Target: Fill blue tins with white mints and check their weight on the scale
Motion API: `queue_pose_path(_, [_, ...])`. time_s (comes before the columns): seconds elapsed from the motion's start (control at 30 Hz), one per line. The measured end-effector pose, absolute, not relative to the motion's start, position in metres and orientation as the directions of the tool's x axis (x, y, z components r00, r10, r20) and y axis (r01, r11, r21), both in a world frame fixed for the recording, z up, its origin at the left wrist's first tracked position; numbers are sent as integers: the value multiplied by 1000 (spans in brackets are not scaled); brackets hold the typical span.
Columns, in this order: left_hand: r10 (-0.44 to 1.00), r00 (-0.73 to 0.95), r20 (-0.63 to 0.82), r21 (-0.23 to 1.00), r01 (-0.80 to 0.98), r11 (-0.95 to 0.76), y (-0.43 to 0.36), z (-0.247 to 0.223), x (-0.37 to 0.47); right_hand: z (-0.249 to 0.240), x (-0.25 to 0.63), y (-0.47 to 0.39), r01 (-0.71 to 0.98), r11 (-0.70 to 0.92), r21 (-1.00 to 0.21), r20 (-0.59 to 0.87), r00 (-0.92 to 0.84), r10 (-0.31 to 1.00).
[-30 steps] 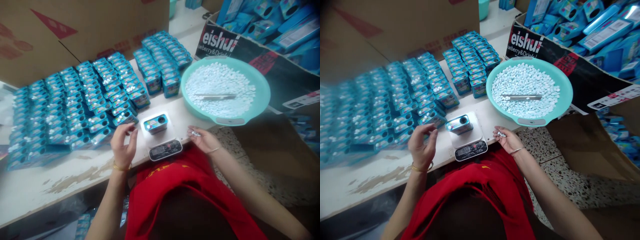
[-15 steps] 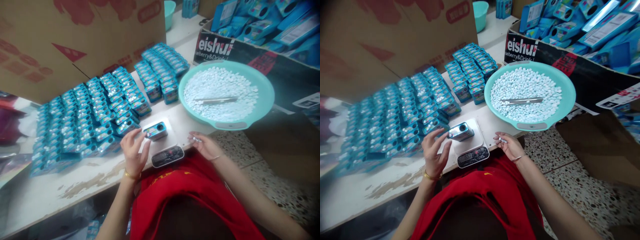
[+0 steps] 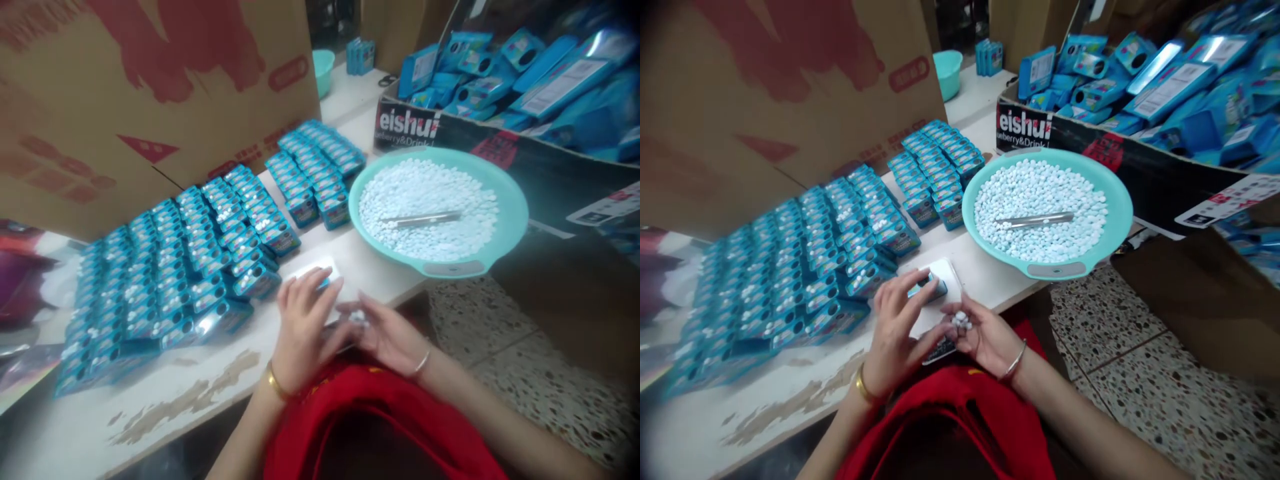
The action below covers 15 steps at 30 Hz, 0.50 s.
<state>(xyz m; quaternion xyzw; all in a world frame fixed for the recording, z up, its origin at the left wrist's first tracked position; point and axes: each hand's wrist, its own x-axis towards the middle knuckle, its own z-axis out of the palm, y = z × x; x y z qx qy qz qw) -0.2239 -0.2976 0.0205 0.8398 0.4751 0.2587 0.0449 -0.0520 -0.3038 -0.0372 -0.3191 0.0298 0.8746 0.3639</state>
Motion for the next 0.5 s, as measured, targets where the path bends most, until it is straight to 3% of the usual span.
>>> queue_pose_path(0.07, [848, 432, 308, 218, 835, -505, -291, 20, -230, -34, -57, -306, -660, -734, -160, -602, -523, 603])
queue_pose_path(0.2, [884, 452, 118, 112, 879, -464, -254, 15, -253, -52, -49, -304, -706, -656, -268, -641, -378, 669])
queue_pose_path(0.4, [938, 310, 155, 13, 949, -316, -161, 13, -240, -72, -34, -300, -749, -584, -313, -660, -271, 701])
queue_pose_path(0.5, [975, 205, 81, -53, 978, -202, -116, 3, -226, -73, -32, -302, -752, -575, -323, -659, -257, 707])
